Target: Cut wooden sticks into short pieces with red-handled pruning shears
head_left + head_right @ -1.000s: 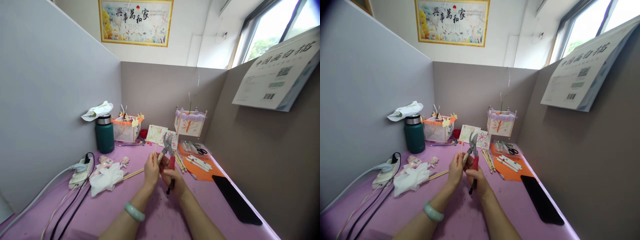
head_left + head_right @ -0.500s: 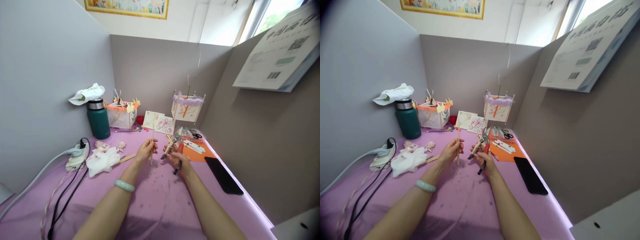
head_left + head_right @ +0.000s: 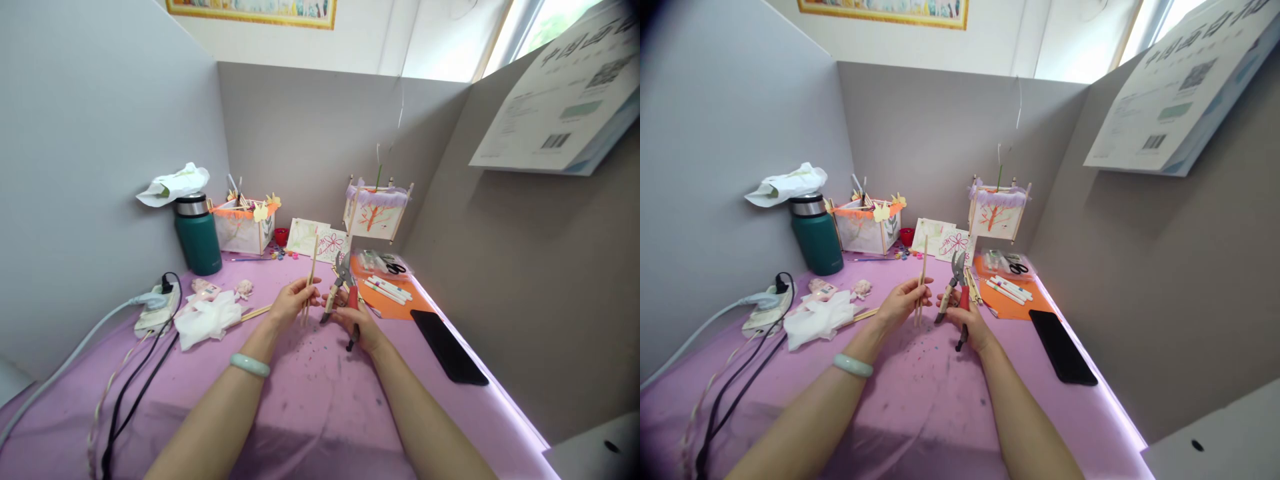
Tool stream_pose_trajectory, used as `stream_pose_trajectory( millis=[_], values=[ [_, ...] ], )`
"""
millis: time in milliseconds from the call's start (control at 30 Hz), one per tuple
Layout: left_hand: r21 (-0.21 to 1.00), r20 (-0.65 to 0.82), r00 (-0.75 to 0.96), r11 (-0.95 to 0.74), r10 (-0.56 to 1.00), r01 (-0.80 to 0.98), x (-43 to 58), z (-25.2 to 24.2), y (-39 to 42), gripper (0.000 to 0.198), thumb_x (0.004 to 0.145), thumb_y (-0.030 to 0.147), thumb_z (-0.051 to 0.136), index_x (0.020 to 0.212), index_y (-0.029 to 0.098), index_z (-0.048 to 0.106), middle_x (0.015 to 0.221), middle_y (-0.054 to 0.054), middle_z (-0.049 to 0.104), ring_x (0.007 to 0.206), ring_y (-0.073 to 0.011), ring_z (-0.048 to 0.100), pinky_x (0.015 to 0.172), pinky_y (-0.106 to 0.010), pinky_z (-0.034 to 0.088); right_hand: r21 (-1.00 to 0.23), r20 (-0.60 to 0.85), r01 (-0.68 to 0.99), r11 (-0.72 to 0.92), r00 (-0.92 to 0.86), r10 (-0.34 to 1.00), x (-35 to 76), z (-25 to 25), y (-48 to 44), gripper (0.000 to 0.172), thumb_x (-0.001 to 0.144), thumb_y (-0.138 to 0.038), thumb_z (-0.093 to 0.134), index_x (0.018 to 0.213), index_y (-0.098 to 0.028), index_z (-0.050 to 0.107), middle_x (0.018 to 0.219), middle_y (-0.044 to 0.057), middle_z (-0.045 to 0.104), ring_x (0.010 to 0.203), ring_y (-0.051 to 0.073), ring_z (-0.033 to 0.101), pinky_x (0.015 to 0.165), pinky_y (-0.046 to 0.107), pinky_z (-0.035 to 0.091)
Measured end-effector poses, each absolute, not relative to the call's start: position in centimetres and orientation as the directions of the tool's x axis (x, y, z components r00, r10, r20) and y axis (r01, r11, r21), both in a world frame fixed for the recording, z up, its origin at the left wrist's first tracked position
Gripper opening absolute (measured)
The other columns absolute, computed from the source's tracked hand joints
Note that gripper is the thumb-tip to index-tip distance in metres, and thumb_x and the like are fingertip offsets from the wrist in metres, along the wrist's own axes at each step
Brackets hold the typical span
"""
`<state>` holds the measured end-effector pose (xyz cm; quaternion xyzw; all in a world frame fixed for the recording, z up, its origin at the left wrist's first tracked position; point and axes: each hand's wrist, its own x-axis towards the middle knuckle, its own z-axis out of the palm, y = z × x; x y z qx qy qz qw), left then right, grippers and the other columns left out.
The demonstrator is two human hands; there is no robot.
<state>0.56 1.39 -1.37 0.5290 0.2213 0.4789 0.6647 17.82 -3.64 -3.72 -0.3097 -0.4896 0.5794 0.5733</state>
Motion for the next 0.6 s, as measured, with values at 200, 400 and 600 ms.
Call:
stream_pose_trajectory(
  millis=[200,400,600],
  values=[
    [0.898,0.25,0.44,-0.037,0.863,-0.437,0.65,-1.85,1.75,0.036,0.08,0.037,0.06,0.106,0.012,0.061,0.075,-0.001,0.057,0.056,-0.0055,0.048,0.058,-0.022,0.04,-0.911,0.189,-0.398,0.111,-0.162,0.968,18.05,-3.86,-3.4,0.045,0.069,-0.019,0.065,0.113,-0.021,0.056,0.117,0.009,0.06,0.109,0.028,0.055,0.086,0.042,0.047],
    [0.914,0.241,0.462,-0.04,0.854,-0.403,0.35,-1.77,1.92,0.04,0.075,0.037,0.066,0.106,0.011,0.062,0.077,-0.004,0.063,0.065,-0.011,0.058,0.066,-0.026,0.045,-0.909,0.2,-0.402,0.111,-0.188,0.961,18.08,-3.73,-3.36,0.042,0.069,-0.018,0.064,0.111,-0.022,0.058,0.117,0.009,0.06,0.108,0.029,0.055,0.085,0.044,0.047],
    [0.924,0.206,0.445,-0.024,0.871,-0.381,0.38,-1.56,1.58,0.038,0.072,0.034,0.069,0.102,0.012,0.062,0.076,-0.002,0.064,0.062,-0.0117,0.06,0.068,-0.03,0.049,-0.914,0.217,-0.385,0.129,-0.195,0.957,18.19,-4.0,-3.25,0.042,0.071,-0.018,0.063,0.113,-0.022,0.057,0.119,0.009,0.059,0.11,0.029,0.054,0.087,0.046,0.046]
  ],
)
